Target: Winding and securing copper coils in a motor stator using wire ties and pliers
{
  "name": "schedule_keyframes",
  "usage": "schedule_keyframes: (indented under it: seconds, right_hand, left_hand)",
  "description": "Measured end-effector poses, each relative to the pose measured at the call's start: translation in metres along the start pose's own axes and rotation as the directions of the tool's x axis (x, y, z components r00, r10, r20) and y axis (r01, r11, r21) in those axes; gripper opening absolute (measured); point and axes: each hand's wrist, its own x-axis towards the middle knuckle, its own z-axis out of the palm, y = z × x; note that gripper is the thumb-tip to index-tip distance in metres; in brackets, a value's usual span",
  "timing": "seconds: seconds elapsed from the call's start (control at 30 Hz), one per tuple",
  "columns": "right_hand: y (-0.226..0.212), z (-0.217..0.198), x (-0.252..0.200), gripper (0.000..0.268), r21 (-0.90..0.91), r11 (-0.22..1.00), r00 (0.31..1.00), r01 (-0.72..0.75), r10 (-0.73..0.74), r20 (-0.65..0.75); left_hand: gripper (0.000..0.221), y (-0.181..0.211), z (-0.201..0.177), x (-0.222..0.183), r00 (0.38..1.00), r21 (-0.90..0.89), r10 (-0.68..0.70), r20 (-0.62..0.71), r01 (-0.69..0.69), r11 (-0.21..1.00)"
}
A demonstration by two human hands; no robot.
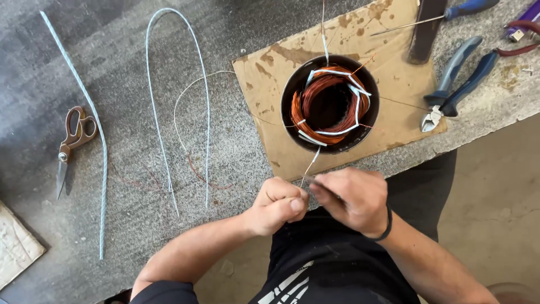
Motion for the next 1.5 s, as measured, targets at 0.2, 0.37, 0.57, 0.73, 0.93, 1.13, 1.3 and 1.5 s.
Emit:
schedule_keyframes:
  seconds: [0.2,0.37,0.57,0.73,0.93,1.13,1.3,1.5]
  right_hand:
    - [-0.004,-0.001,0.000,0.012,0.079,0.997,1.000,0.013,-0.013,0.001]
    - [0.004,-0.005,0.005,0.015,-0.083,0.995,0.998,0.057,-0.056,0.013]
    - [0.024,-0.022,-0.009,0.022,-0.003,0.992,0.991,-0.123,0.123,0.046]
    - [0.027,-0.028,-0.029,0.047,0.653,0.525,0.814,-0.545,0.518,0.264]
    - [0.004,-0.032,0.010,0.016,0.289,0.730,0.723,-0.619,0.385,0.573]
    - [-0.008,-0.024,0.040,0.033,0.121,0.900,0.774,-0.418,0.283,0.567]
    - [0.007,-0.021,0.034,0.033,0.283,0.796,0.793,-0.536,0.359,0.492]
    - [-0.002,-0.019,0.016,0.024,0.247,0.786,0.771,-0.566,0.399,0.495]
  left_hand:
    - [0.048,-0.003,-0.007,0.002,0.998,0.021,0.054,0.011,-0.054,0.998]
    - [0.050,-0.010,-0.011,-0.006,0.998,0.083,0.056,0.024,-0.057,0.995]
    - [0.049,0.013,-0.007,0.008,0.990,0.292,0.103,0.092,-0.126,0.948]
    - [0.048,0.032,-0.002,0.014,0.978,0.495,0.148,0.145,-0.201,0.845]
    - [0.047,0.023,0.001,0.010,0.987,0.461,0.112,0.117,-0.154,0.874]
    - [0.049,0.015,-0.003,0.003,0.997,0.390,0.042,0.062,-0.063,0.919]
    - [0.050,0.013,-0.004,0.002,0.999,0.364,0.028,0.033,-0.038,0.931]
    - [0.049,0.015,-0.002,0.004,0.998,0.396,0.037,0.055,-0.056,0.917]
